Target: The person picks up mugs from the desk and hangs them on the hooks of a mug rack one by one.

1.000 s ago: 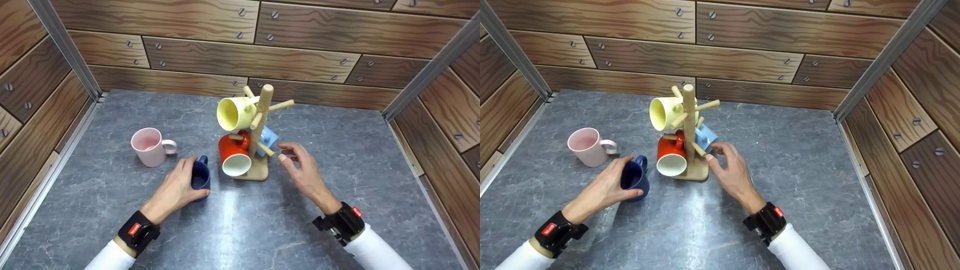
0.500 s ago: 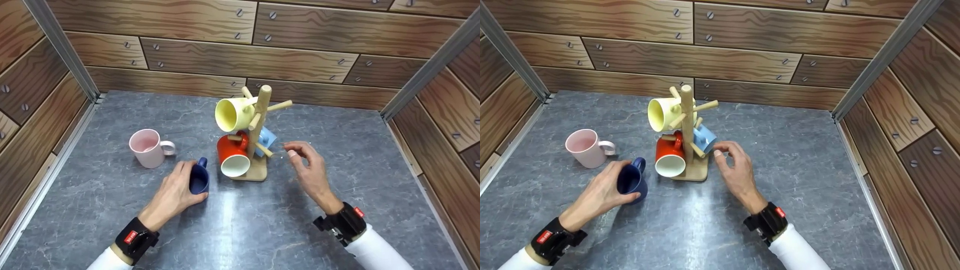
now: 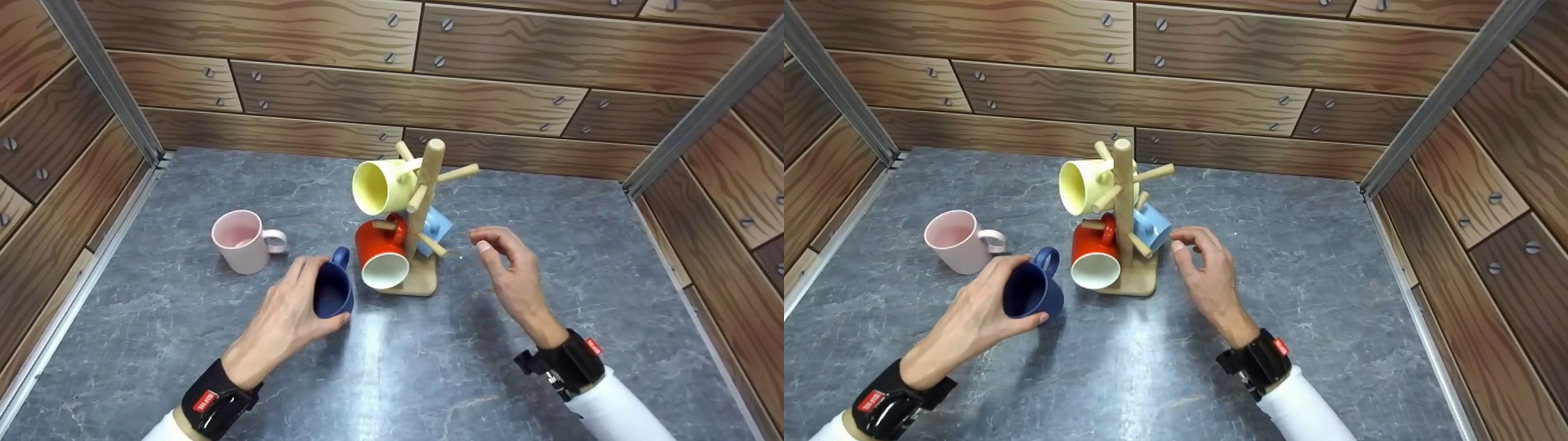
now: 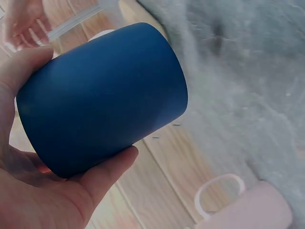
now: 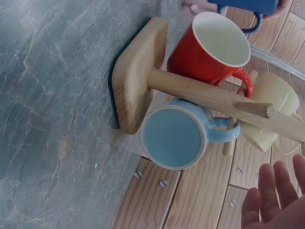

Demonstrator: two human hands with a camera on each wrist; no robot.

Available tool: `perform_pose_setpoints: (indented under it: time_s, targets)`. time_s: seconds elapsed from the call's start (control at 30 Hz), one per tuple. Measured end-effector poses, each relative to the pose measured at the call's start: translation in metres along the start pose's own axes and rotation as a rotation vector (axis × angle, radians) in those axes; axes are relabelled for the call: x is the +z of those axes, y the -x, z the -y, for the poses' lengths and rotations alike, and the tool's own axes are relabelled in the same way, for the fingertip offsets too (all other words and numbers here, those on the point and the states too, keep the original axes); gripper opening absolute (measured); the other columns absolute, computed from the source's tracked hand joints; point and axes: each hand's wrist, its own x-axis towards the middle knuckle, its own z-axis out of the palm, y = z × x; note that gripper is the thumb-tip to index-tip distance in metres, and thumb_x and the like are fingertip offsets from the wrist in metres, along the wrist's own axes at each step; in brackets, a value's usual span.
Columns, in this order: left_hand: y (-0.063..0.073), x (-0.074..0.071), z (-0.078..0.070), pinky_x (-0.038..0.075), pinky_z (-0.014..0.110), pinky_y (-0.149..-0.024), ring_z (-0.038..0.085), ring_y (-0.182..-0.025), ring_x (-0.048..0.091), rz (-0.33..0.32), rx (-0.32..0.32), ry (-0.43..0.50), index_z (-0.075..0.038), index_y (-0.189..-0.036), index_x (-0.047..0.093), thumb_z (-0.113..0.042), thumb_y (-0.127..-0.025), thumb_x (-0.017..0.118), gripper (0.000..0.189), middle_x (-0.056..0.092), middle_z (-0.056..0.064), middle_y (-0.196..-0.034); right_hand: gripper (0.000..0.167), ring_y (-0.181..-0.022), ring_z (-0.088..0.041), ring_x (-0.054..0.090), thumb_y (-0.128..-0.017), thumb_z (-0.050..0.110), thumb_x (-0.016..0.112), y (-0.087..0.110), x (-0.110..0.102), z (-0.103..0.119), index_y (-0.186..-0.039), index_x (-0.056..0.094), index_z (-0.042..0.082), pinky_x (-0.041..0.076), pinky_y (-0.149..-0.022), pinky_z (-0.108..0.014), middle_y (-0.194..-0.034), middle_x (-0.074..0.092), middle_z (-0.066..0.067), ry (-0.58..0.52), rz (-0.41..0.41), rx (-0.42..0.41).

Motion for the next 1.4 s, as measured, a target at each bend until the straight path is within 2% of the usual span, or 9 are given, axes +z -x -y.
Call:
perform_pose_setpoints:
  time_s: [0.17,0.4,0.57,0.67,0.9,1.0,1.1,1.23,1.4]
  targets:
    - [-0.002,-0.007,-0.012,0.059,0.045,-0.09,0.03,-0.103,0.067,-0.019,0.028,0.036,-0.001,-0.139,0.055,-0.033,-0.07,0.095,0.086,0.062,0.013,-0.122,0.018,-0.104,-0.01,0.064,-0.103,0.005,0.06,0.0,-0.001,0.003,-0.115,0.074,0.004,0.049,-0.094,-0.022,-0.115,0.072,-0.004,0.034,0.034,-0.057]
    - [-0.007,-0.009,-0.031,0.059,0.041,-0.093,0.026,-0.106,0.066,-0.038,0.11,0.076,-0.003,-0.139,0.054,-0.039,-0.069,0.097,0.089,0.062,0.01,-0.123,0.038,-0.108,-0.022,0.065,-0.09,0.002,0.069,-0.001,0.003,0.017,-0.128,0.065,0.002,0.052,-0.093,-0.031,-0.118,0.071,-0.009,0.039,0.116,-0.24]
    - [-0.008,-0.007,-0.042,0.059,0.039,-0.094,0.023,-0.108,0.066,-0.034,0.158,0.11,-0.003,-0.142,0.053,-0.05,-0.066,0.096,0.099,0.062,0.008,-0.124,0.047,-0.106,-0.027,0.066,-0.083,0.001,0.073,0.002,0.012,0.025,-0.129,0.062,-0.002,0.053,-0.093,-0.029,-0.118,0.07,-0.014,0.021,0.19,-0.371]
    - [-0.007,-0.004,-0.047,0.059,0.039,-0.093,0.023,-0.108,0.066,-0.041,0.164,0.125,-0.003,-0.142,0.052,-0.051,-0.064,0.097,0.102,0.062,0.008,-0.124,0.048,-0.104,-0.025,0.066,-0.084,0.0,0.074,0.005,0.018,0.027,-0.13,0.061,-0.001,0.054,-0.09,-0.028,-0.117,0.069,-0.011,0.045,0.234,-0.424]
    - [-0.007,0.005,-0.06,0.06,0.038,-0.091,0.024,-0.105,0.067,-0.046,0.22,0.093,0.0,-0.137,0.049,-0.055,-0.06,0.098,0.106,0.062,0.01,-0.122,0.037,-0.096,-0.018,0.068,-0.092,0.001,0.073,0.009,0.03,0.031,-0.128,0.066,0.005,0.057,-0.076,-0.027,-0.111,0.071,-0.005,0.134,0.273,-0.459]
    - [-0.008,0.01,-0.067,0.06,0.036,-0.09,0.024,-0.103,0.067,-0.067,0.277,0.065,0.0,-0.135,0.049,-0.054,-0.058,0.099,0.106,0.063,0.01,-0.121,0.024,-0.089,-0.014,0.069,-0.096,0.005,0.071,0.01,0.033,0.035,-0.121,0.07,0.004,0.058,-0.07,-0.025,-0.105,0.072,-0.002,0.145,0.282,-0.382]
    - [-0.008,0.017,-0.072,0.058,0.035,-0.094,0.023,-0.104,0.066,-0.101,0.362,0.035,0.0,-0.133,0.05,-0.053,-0.057,0.1,0.105,0.063,0.01,-0.121,0.01,-0.074,-0.008,0.067,-0.103,0.014,0.065,0.011,0.035,0.041,-0.105,0.074,0.009,0.056,-0.062,-0.024,-0.088,0.072,0.006,0.128,0.277,-0.184]
    - [-0.007,0.024,-0.077,0.058,0.033,-0.096,0.023,-0.108,0.064,-0.14,0.439,-0.046,0.0,-0.132,0.051,-0.056,-0.059,0.098,0.103,0.061,0.011,-0.124,0.033,-0.059,-0.009,0.063,-0.108,0.031,0.057,0.008,0.034,0.048,-0.083,0.074,0.015,0.05,-0.054,-0.025,-0.066,0.066,0.013,0.104,0.304,0.068]
    - [-0.005,0.031,-0.081,0.059,0.033,-0.094,0.025,-0.107,0.065,-0.148,0.476,-0.154,-0.001,-0.132,0.051,-0.059,-0.061,0.096,0.102,0.061,0.013,-0.125,0.047,-0.05,-0.014,0.058,-0.106,0.042,0.057,0.002,0.031,0.056,-0.071,0.073,0.014,0.042,-0.048,-0.023,-0.055,0.06,0.007,0.105,0.38,0.226]
